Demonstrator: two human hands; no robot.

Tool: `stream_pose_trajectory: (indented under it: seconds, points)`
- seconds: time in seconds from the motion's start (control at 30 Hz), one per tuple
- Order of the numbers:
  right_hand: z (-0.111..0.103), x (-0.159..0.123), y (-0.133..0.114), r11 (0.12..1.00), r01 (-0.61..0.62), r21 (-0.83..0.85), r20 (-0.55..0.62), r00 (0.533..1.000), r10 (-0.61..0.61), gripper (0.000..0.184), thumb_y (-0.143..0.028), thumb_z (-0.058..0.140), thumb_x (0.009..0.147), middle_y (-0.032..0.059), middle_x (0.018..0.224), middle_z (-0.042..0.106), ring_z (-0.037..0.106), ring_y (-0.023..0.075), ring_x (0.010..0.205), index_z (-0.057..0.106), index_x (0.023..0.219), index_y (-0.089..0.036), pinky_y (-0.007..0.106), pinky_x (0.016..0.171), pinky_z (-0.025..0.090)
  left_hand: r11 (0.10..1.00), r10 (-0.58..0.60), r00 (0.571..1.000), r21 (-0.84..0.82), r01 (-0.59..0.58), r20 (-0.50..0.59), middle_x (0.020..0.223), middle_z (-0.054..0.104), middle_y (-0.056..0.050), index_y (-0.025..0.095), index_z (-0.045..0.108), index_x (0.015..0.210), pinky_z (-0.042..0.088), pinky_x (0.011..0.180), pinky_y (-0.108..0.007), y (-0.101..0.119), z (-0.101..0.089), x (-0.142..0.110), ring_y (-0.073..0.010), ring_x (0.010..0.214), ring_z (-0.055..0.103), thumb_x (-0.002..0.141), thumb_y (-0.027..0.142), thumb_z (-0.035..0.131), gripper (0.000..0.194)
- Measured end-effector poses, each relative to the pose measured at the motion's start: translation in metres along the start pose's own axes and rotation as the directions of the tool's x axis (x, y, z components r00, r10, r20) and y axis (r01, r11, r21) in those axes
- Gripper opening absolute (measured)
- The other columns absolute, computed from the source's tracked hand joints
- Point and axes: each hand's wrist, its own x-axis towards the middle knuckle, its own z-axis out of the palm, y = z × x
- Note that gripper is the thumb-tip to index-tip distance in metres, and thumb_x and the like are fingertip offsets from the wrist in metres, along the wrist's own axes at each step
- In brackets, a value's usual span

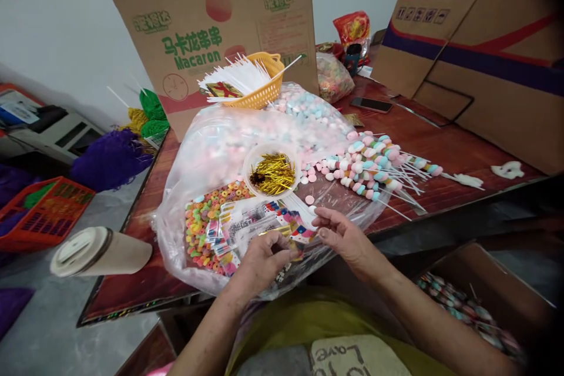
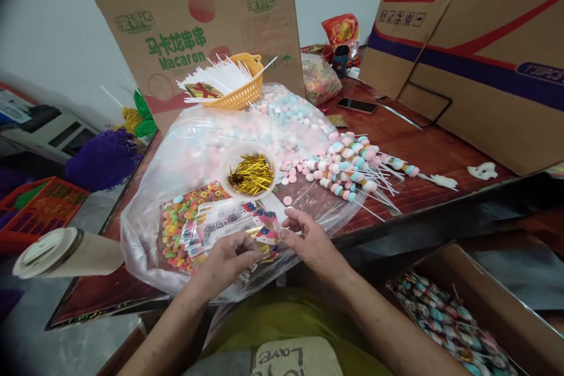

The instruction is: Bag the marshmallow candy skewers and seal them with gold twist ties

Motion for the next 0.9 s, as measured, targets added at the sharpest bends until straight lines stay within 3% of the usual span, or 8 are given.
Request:
stream_pose_trajectory:
  seconds: [0.13, 0.2, 0.3, 0.43, 0.6, 0.7, 0.8, 0.9]
  points:
    - [-0.009, 0.003, -0.007, 0.992, -0.071, -0.103, 0.264, 0.96, 0.096, 0.04, -0.048, 0.067, 0.069, 0.0005, 0.074, 0.057, 0.05, 0.0129, 0.067, 0.062, 0.089, -0.014, 0.026, 0.062, 0.04, 0.999, 0.053, 0.992, 0.006, -0.054, 0.111, 0.06, 0.051, 0.003, 0.014, 0.054, 0.065, 0.035, 0.054, -0.02, 0.004, -0.002, 0.005, -0.0098, 0.058, 0.043, 0.074, 0.034, 0.06, 0.023]
    - [-0.004, 0.005, -0.008, 0.982, 0.062, -0.177, 0.254, 0.967, -0.015, 0.026, -0.041, 0.061, 0.075, -0.0006, 0.067, 0.053, 0.047, 0.0125, 0.066, 0.061, 0.075, -0.015, 0.025, 0.062, 0.038, 0.997, 0.066, 0.986, 0.02, -0.07, 0.155, 0.062, 0.051, 0.002, 0.014, 0.056, 0.067, 0.036, 0.055, -0.02, 0.003, -0.005, 0.006, -0.0098, 0.058, 0.043, 0.076, 0.035, 0.058, 0.023]
    - [0.005, 0.006, -0.01, 0.921, 0.268, -0.283, 0.191, 0.957, -0.219, 0.012, -0.028, 0.059, 0.077, 0.0016, 0.078, 0.055, 0.049, 0.0144, 0.078, 0.06, 0.077, -0.016, 0.026, 0.07, 0.038, 0.988, 0.092, 0.969, 0.099, -0.117, 0.229, 0.063, 0.053, 0.001, 0.015, 0.059, 0.069, 0.038, 0.057, -0.021, 0.004, -0.011, 0.005, -0.011, 0.061, 0.045, 0.08, 0.037, 0.053, 0.025]
    - [0.011, 0.007, -0.01, 0.9, 0.312, -0.306, 0.29, 0.93, -0.224, 0.011, -0.023, 0.054, 0.077, -0.0014, 0.068, 0.049, 0.045, 0.0118, 0.067, 0.054, 0.069, -0.017, 0.022, 0.06, 0.035, 0.955, 0.121, 0.953, 0.231, -0.188, 0.276, 0.067, 0.059, 0.0, 0.017, 0.062, 0.072, 0.042, 0.063, -0.023, 0.01, -0.016, 0.006, -0.0141, 0.066, 0.051, 0.081, 0.039, 0.051, 0.026]
    - [0.012, 0.007, 0.001, 0.721, 0.43, -0.543, 0.131, 0.892, -0.434, 0.026, -0.025, 0.044, 0.085, -0.0018, 0.062, 0.042, 0.04, 0.0114, 0.061, 0.037, 0.061, -0.019, 0.023, 0.057, 0.03, 0.961, 0.084, 0.996, 0.264, -0.084, 0.009, 0.073, 0.061, 0.0, 0.019, 0.058, 0.085, 0.043, 0.064, -0.025, 0.008, 0.004, 0.012, -0.0155, 0.067, 0.053, 0.073, 0.038, 0.06, 0.023]
    - [0.008, 0.008, 0.008, 0.651, 0.425, -0.63, 0.061, 0.862, -0.504, 0.03, -0.027, 0.04, 0.088, -0.0025, 0.059, 0.038, 0.038, 0.0111, 0.058, 0.033, 0.06, -0.02, 0.023, 0.056, 0.029, 0.993, 0.035, 0.991, 0.115, -0.02, -0.126, 0.06, 0.053, 0.003, 0.018, 0.051, 0.07, 0.039, 0.055, -0.023, 0.0, 0.023, 0.016, -0.0127, 0.056, 0.048, 0.072, 0.041, 0.059, 0.024]
    - [0.003, 0.011, 0.012, 0.655, 0.365, -0.661, -0.01, 0.869, -0.494, 0.034, -0.029, 0.04, 0.088, -0.0033, 0.055, 0.036, 0.036, 0.0103, 0.055, 0.031, 0.057, -0.02, 0.023, 0.054, 0.027, 0.996, 0.065, 0.993, 0.063, -0.058, -0.101, 0.051, 0.045, 0.005, 0.018, 0.046, 0.059, 0.034, 0.049, -0.02, -0.008, 0.028, 0.021, -0.0102, 0.05, 0.041, 0.073, 0.041, 0.058, 0.029]
    - [0.001, 0.017, 0.013, 0.726, 0.311, -0.614, -0.045, 0.904, -0.425, 0.039, -0.033, 0.036, 0.091, -0.005, 0.05, 0.031, 0.032, 0.0082, 0.048, 0.028, 0.054, -0.02, 0.022, 0.047, 0.024, 0.944, 0.218, 0.976, 0.249, -0.217, 0.024, 0.053, 0.051, 0.002, 0.017, 0.053, 0.06, 0.035, 0.051, -0.021, -0.008, 0.018, 0.025, -0.0108, 0.051, 0.045, 0.079, 0.038, 0.053, 0.028]
